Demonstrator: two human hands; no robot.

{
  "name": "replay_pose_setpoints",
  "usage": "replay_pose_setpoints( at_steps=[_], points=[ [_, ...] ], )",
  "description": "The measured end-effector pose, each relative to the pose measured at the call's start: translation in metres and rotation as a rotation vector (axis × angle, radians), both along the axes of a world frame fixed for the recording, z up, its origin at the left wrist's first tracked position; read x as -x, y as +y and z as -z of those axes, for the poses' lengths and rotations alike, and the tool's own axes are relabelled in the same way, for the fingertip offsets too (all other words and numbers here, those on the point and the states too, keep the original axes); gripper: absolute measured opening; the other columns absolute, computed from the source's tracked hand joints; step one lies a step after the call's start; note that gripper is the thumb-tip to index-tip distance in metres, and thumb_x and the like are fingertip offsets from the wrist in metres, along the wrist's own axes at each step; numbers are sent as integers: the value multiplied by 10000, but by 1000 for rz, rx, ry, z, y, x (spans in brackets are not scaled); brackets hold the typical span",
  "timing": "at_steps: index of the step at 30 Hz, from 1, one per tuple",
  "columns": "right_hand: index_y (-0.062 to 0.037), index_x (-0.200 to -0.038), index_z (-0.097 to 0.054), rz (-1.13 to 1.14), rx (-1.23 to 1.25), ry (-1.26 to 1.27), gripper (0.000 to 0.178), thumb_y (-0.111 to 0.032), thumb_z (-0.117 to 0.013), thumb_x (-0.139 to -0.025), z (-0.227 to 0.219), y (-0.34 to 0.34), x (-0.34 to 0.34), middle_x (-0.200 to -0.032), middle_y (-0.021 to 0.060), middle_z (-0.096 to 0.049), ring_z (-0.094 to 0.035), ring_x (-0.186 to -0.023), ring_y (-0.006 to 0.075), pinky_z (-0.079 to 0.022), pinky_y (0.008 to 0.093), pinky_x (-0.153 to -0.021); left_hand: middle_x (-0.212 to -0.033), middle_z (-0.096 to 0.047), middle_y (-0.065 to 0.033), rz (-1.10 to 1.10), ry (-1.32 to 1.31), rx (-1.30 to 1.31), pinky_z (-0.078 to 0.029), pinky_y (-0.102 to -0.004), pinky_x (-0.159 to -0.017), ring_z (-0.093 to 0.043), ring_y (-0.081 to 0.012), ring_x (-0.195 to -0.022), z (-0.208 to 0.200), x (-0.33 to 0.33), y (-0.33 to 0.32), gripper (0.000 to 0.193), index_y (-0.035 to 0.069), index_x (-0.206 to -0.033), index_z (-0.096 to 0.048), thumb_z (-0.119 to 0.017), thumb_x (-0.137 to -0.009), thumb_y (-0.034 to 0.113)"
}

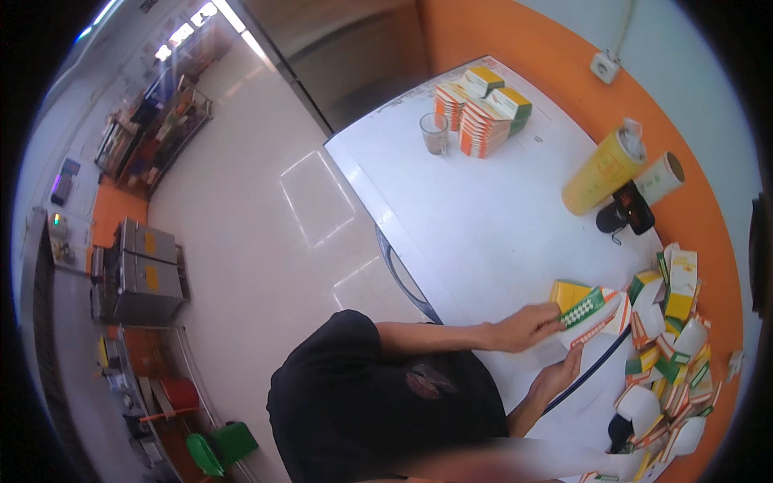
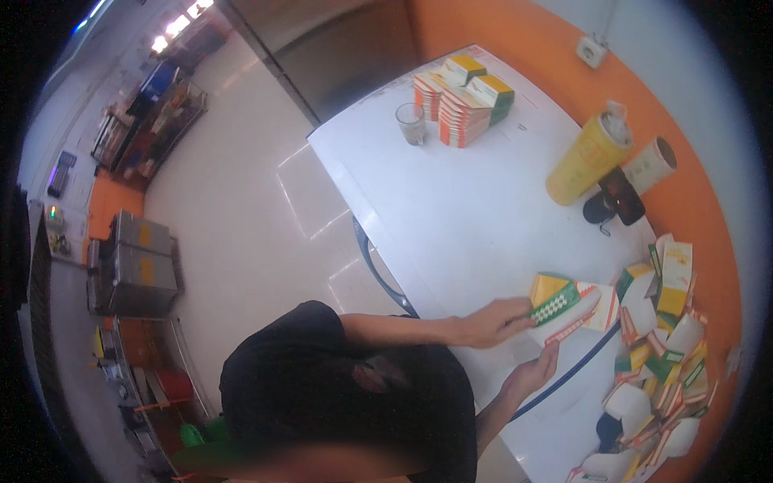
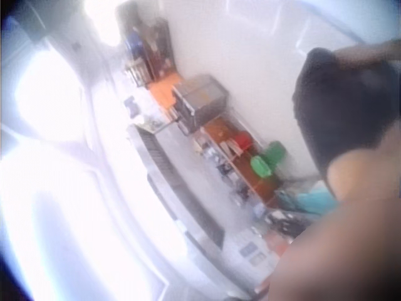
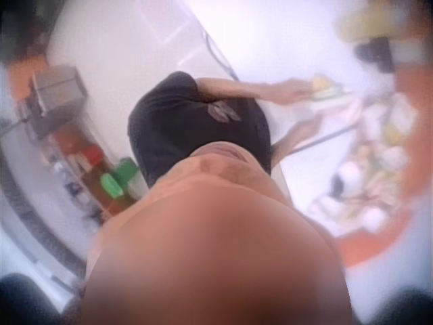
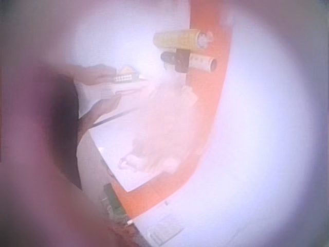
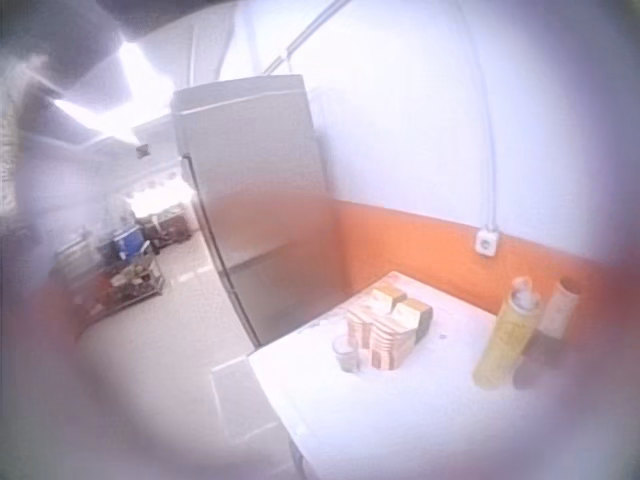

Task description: The person assembles small cardboard boxes by folding and tucking flaps on a white table. They handle multiple flat-packed box blanks, fold them into shape, and stack the finished boxes. At the end, they walk to a counter and lift a large water jug.

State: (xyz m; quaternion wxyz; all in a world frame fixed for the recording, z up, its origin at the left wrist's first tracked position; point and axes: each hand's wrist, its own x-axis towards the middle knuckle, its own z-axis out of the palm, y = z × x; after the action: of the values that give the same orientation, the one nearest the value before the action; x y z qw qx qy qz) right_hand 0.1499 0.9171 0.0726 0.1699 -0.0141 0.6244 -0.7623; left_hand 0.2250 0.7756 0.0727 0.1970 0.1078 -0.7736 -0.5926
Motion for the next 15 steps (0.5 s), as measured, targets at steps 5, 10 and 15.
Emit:
replay_pose_setpoints(
  at_steps=[5, 10, 15],
  points=[
    [86, -1282, -592, 65, 59, 110, 393, -235, -508, -1071, -4, 7, 11, -1229, 178, -624, -573, -1187, 239, -432, 373, -1046, -1303, -539, -156, 240, 337, -44, -480, -372, -943, -599, -267, -1030, -9, -8, 5, 547, -2, -1420, -490, -698, -955, 200],
    [39, -1231, -627, -52, 137, 182, 321, -193, -566, -1019, -3, 13, 19, -1131, 123, -663, -641, -1025, 211, -521, 333, -893, -1557, -336, -168, 705, 237, -715, -379, -369, -1119, -422, -206, -1363, -2, -2, -5, 1218, 84, -1629, -8, -871, -776, 190],
    [13, -1348, -588, -14, -96, 257, 388, -196, -551, -1023, 16, 5, 31, -1226, 107, -643, -612, -1129, 201, -477, 333, -979, -1478, -441, -120, 644, -135, -664, -478, -389, -1046, -496, -180, -1276, -7, 7, 2, 1254, 91, -1631, -61, -919, -717, 94]
  ],
)
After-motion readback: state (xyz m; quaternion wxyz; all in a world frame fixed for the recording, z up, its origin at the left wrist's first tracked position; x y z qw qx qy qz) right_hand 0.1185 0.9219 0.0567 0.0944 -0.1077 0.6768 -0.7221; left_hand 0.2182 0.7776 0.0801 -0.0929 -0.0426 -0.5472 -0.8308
